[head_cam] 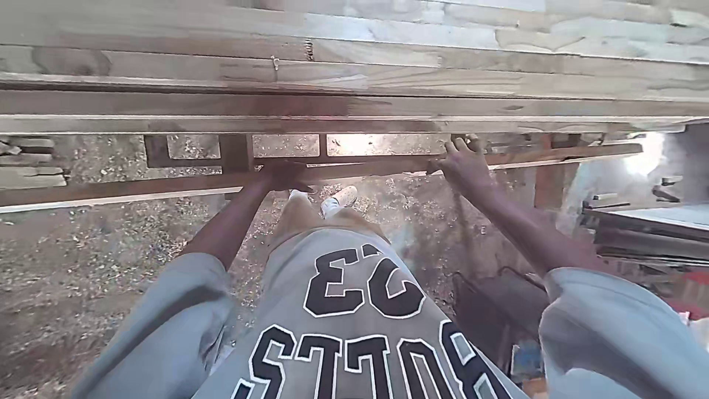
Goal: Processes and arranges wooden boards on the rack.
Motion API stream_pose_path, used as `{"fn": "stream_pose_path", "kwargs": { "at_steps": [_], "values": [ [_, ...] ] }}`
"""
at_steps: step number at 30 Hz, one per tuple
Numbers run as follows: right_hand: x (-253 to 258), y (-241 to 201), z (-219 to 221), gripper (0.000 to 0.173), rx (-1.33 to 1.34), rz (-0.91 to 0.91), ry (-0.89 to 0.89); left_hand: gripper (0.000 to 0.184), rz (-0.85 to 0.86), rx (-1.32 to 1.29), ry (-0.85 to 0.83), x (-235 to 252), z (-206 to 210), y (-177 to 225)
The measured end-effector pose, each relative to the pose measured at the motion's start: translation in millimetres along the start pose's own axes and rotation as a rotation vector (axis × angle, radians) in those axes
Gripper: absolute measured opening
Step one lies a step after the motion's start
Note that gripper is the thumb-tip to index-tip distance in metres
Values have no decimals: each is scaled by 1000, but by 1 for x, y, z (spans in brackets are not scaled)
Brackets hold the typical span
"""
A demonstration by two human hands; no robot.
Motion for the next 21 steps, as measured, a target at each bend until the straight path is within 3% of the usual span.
{"fn": "stream_pose_path", "kwargs": {
  "at_steps": [5, 8, 12, 14, 17, 21],
  "values": [
    [-40, 13, 0, 10, 271, 318, -167, 66, 28, -215, -56, 1, -9, 2],
    [-67, 8, 31, 26, 784, 468, -153, 61, 79, -395, -158, 19, -7, -15],
    [-78, -48, 92, 33, 1692, 642, 74, 53, -73, -477, -290, 24, -19, -21],
    [-74, -85, 101, 36, 1932, 716, 273, 48, -97, -504, -349, 23, -24, -19],
    [-56, -116, 113, 40, 1865, 755, 499, 40, -108, -563, -363, 19, -27, -15],
    [-21, -128, 103, 39, 1242, 826, 536, 40, -115, -572, -382, 15, -31, -10]
  ]
}}
Point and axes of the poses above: each hand's wrist, its own x-axis towards the middle knuckle, its own z-axis out of the palm, y = z × x, the point moved 3 cm from there along x, towards the middle knuckle, and after that the axes turned 4 degrees about -z, right-handed, at the moved point
